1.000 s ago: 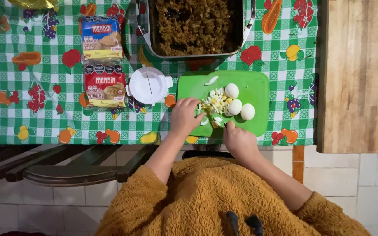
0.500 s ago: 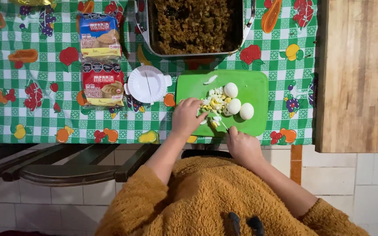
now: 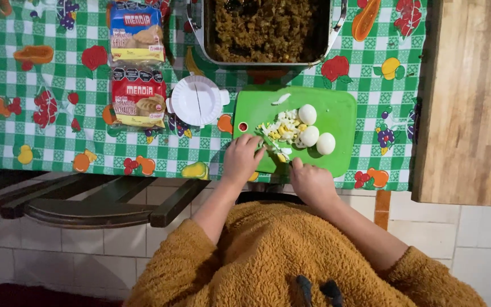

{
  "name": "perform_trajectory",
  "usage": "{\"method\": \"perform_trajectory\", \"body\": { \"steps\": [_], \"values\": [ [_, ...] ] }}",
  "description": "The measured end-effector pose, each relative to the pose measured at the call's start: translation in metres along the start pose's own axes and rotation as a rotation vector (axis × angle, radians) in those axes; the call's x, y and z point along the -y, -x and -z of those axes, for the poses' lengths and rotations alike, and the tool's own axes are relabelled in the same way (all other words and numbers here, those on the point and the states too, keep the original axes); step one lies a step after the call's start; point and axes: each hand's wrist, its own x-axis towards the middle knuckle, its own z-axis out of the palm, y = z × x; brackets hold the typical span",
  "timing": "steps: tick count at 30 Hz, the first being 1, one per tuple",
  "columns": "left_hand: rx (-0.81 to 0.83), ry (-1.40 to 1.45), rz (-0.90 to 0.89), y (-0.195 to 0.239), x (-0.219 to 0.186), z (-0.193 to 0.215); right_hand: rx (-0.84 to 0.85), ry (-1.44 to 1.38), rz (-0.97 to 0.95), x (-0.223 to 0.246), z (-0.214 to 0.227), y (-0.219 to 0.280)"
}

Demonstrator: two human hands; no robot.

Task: Chop boiled eggs on a cutting board using a knife.

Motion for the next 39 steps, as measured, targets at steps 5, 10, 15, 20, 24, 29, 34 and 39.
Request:
{"method": "perform_trajectory", "body": {
  "steps": [5,10,15,20,24,29,34,39],
  "values": [
    [-0.075,0.008,-0.008,-0.005,-0.003,0.002,-0.053,-0.058,0.044,0.005,0.004,0.004],
    [-0.042,0.004,-0.002,-0.001,0.004,-0.010,0.051,-0.048,-0.009,0.001,-0.005,0.005],
    [0.013,0.067,-0.076,-0.005,-0.027,0.010,-0.064,-0.125,-0.013,-0.012,0.008,0.010],
    [0.121,0.161,-0.217,0.002,-0.029,-0.024,-0.102,-0.101,-0.091,-0.027,0.012,0.022],
    [0.168,0.125,-0.312,-0.008,-0.040,-0.013,-0.109,-0.146,-0.145,-0.031,0.015,0.024],
    [0.250,0.136,-0.309,-0.021,-0.027,-0.038,-0.063,-0.173,-0.154,-0.034,0.017,0.027],
    [0.037,0.127,-0.215,-0.024,-0.026,-0.050,-0.034,-0.172,-0.170,-0.036,0.007,0.036],
    [-0.022,0.109,-0.142,-0.013,-0.027,-0.046,-0.104,-0.213,-0.135,-0.033,-0.005,0.047]
  ]
}}
